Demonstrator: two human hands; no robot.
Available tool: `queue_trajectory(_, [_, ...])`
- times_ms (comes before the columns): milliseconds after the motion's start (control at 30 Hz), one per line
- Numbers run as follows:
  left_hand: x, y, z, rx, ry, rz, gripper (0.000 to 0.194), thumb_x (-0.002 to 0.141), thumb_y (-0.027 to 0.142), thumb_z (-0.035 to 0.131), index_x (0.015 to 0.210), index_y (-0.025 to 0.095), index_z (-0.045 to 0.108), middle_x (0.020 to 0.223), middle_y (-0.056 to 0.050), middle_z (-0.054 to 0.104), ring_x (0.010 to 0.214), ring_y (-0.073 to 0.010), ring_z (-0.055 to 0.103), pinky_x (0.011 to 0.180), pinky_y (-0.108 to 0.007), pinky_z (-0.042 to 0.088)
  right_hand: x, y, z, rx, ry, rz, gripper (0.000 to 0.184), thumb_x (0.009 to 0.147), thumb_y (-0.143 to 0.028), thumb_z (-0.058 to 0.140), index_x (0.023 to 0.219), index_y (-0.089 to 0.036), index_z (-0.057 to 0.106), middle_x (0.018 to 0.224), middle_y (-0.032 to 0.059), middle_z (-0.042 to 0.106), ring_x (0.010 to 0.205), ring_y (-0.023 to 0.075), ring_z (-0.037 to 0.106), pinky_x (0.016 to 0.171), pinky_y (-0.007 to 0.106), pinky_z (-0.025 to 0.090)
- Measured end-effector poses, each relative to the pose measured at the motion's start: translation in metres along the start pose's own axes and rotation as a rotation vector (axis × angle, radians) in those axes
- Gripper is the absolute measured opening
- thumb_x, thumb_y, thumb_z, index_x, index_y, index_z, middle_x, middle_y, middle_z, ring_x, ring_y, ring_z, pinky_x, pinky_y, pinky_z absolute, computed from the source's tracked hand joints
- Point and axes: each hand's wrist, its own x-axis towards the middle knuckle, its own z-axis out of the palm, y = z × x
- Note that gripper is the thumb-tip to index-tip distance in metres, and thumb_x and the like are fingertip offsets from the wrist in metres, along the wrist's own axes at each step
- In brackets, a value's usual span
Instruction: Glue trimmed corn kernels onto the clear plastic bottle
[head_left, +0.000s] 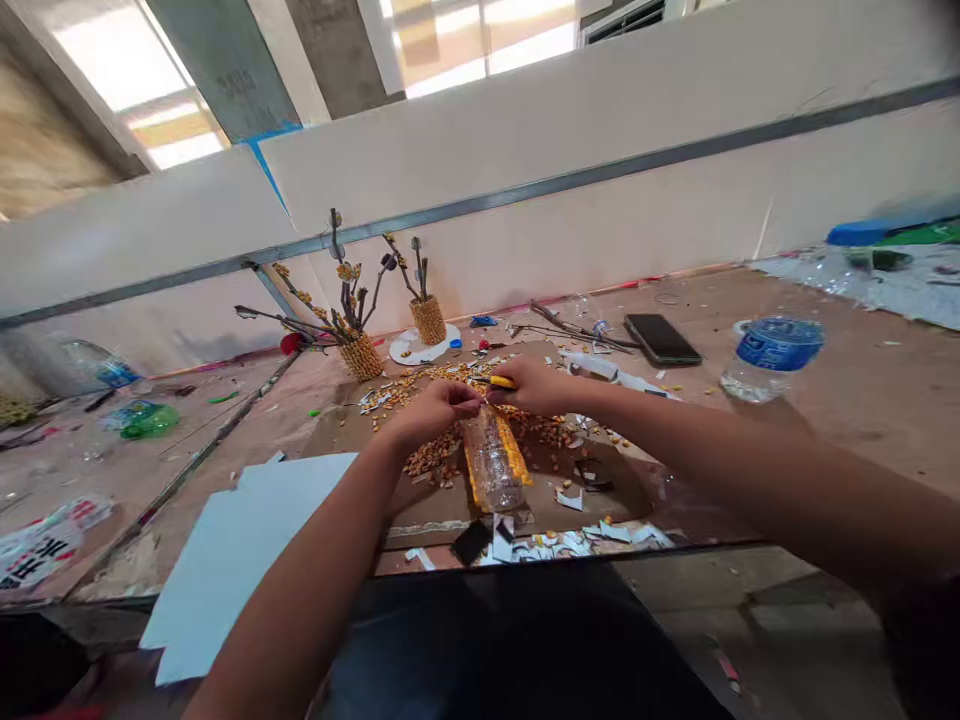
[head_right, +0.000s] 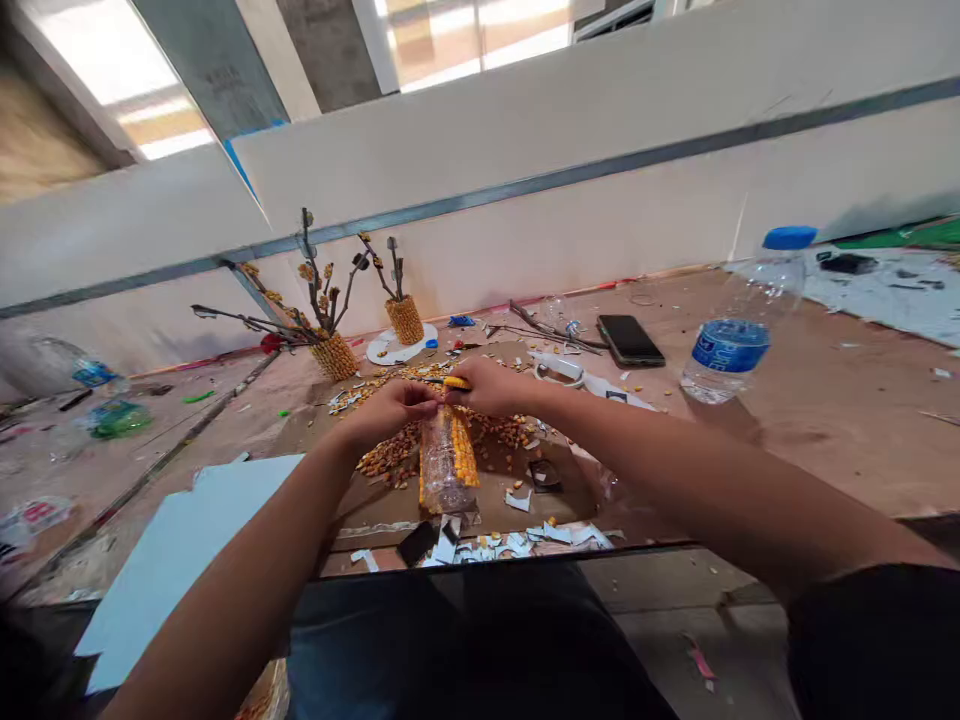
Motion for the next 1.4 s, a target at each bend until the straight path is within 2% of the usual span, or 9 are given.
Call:
queue_trajectory(200, [0.002, 0.000, 0.001, 0.012, 0.000, 0.005, 0.049, 0.063, 0.058, 0.090, 0.081, 0.014, 0.075, 0.072, 0.000, 0.067, 0.069, -0.0141, 0.054, 0.071, -0.029, 0.039, 0.000, 0.001, 0.001, -0.004, 0.016, -0.005, 0.022, 0.092, -0.024, 0.064, 0.072, -0.018, 0.055, 0.062, -0.0054, 0.049, 0.062, 0.0116, 0.040, 0.062, 0.028, 0.025])
queue_trajectory(633, [0.004, -0.006, -0.003, 0.049, -0.035, 0.033, 0.044, 0.069, 0.054, 0.086, 0.085, 0.014, 0.077, 0.076, -0.002, 0.071, 0.072, -0.0166, 0.058, 0.072, -0.030, 0.041, -0.003, -0.001, 0.001, 0.035, -0.006, -0.078, 0.020, 0.090, -0.027, 0.063, 0.074, -0.019, 0.055, 0.065, -0.0046, 0.051, 0.065, 0.0130, 0.040, 0.064, 0.027, 0.029])
queue_trajectory(967, [0.005, -0.006, -0.002, 0.054, -0.007, 0.024, 0.047, 0.068, 0.057, 0.086, 0.084, 0.014, 0.076, 0.073, -0.001, 0.068, 0.069, -0.0148, 0.055, 0.069, -0.029, 0.039, 0.000, 0.005, 0.003, 0.054, 0.039, -0.038, 0.022, 0.087, -0.028, 0.066, 0.071, -0.019, 0.055, 0.063, -0.0055, 0.048, 0.063, 0.0118, 0.039, 0.063, 0.028, 0.027])
queue_trajectory(1167, [0.004, -0.006, -0.001, 0.095, -0.003, 0.034, 0.050, 0.069, 0.060, 0.083, 0.087, 0.014, 0.076, 0.079, -0.004, 0.073, 0.073, -0.0170, 0.061, 0.073, -0.030, 0.045, -0.001, 0.007, 0.003, 0.063, 0.049, -0.015, 0.019, 0.085, -0.030, 0.069, 0.073, -0.020, 0.059, 0.064, -0.0053, 0.051, 0.064, 0.0121, 0.041, 0.063, 0.028, 0.027])
queue_trajectory(1267, [0.004, -0.004, -0.007, 0.151, 0.030, 0.051, 0.048, 0.076, 0.060, 0.076, 0.092, 0.015, 0.077, 0.088, -0.008, 0.076, 0.081, -0.0203, 0.066, 0.079, -0.033, 0.051, 0.000, 0.007, 0.003, 0.047, 0.102, 0.004, 0.021, 0.088, -0.032, 0.066, 0.073, -0.020, 0.057, 0.065, -0.0049, 0.052, 0.065, 0.0127, 0.043, 0.065, 0.028, 0.028])
queue_trajectory(1400, [0.003, -0.003, -0.029, 0.305, 0.176, 0.073, 0.039, 0.088, 0.049, 0.064, 0.104, 0.015, 0.076, 0.098, -0.009, 0.077, 0.088, -0.0213, 0.067, 0.084, -0.034, 0.052, 0.001, 0.008, 0.002, 0.004, 0.204, 0.034, 0.027, 0.092, -0.037, 0.060, 0.072, -0.021, 0.053, 0.067, -0.0033, 0.052, 0.067, 0.0142, 0.042, 0.065, 0.029, 0.027])
